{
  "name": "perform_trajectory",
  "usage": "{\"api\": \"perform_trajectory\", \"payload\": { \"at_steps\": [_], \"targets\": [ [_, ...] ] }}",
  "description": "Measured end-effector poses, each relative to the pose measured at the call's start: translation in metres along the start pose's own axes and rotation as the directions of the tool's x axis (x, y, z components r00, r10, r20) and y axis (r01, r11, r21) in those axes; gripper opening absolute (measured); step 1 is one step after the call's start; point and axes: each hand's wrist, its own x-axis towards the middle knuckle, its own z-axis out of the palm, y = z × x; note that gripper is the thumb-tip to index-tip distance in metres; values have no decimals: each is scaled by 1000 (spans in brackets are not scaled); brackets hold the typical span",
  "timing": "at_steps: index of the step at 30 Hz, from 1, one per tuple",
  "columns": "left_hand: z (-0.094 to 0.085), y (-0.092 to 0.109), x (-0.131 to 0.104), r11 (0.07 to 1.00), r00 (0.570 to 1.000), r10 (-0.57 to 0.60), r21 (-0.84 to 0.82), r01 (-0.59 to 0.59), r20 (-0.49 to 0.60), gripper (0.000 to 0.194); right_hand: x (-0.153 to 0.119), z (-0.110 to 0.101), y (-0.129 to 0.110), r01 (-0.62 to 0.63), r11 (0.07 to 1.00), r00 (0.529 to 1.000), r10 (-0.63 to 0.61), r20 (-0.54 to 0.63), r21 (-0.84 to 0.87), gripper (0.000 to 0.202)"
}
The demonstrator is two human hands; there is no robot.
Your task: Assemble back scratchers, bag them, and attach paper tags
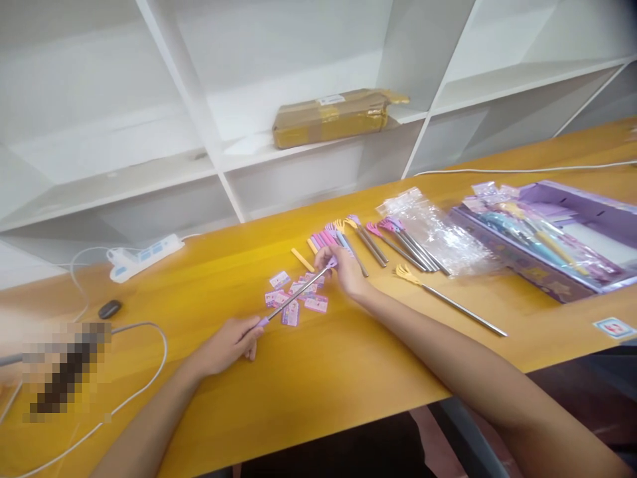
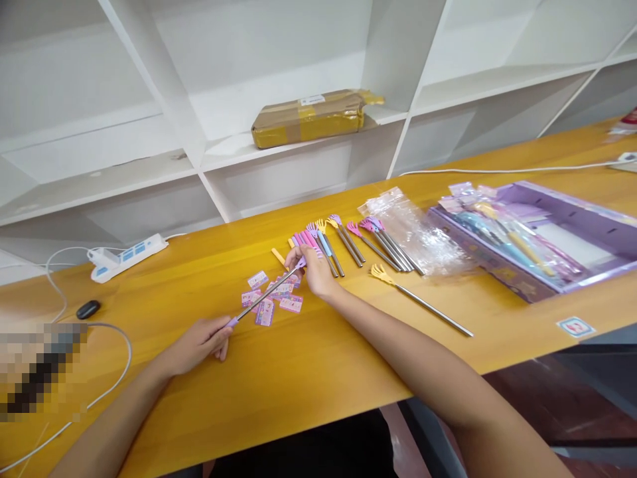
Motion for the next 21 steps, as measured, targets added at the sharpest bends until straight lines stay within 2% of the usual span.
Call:
{"api": "perform_trajectory", "payload": {
  "at_steps": [4,6,7,9,13,15,18,21],
  "targets": [
    [-4,-1,-3,1000,999,-17,21,18,-39,51,7,-3,-3,22,999,1000,-21,-20,46,61],
    [-10,-6,-6,999,998,-33,41,36,-58,52,18,-21,-5,34,993,988,-17,-151,110,57],
    [-14,-9,-9,998,997,-43,51,47,-70,52,26,-36,-7,47,988,969,-10,-248,145,55],
    [-23,-15,-14,996,994,-72,48,76,-84,51,42,-74,-11,85,977,892,12,-452,194,52],
    [-37,-20,-20,995,994,-86,47,90,-72,50,58,-160,-24,57,990,820,27,-571,127,49],
    [-41,-18,-21,994,995,-79,65,84,-68,49,56,-193,-33,10,998,771,31,-636,60,46],
    [-42,-14,-21,991,993,-83,97,91,-79,49,47,-224,-46,-19,1000,713,30,-701,24,43],
    [-41,-12,-20,989,993,-80,118,90,-90,47,38,-237,-55,-29,1000,678,26,-735,8,43]
  ]
}}
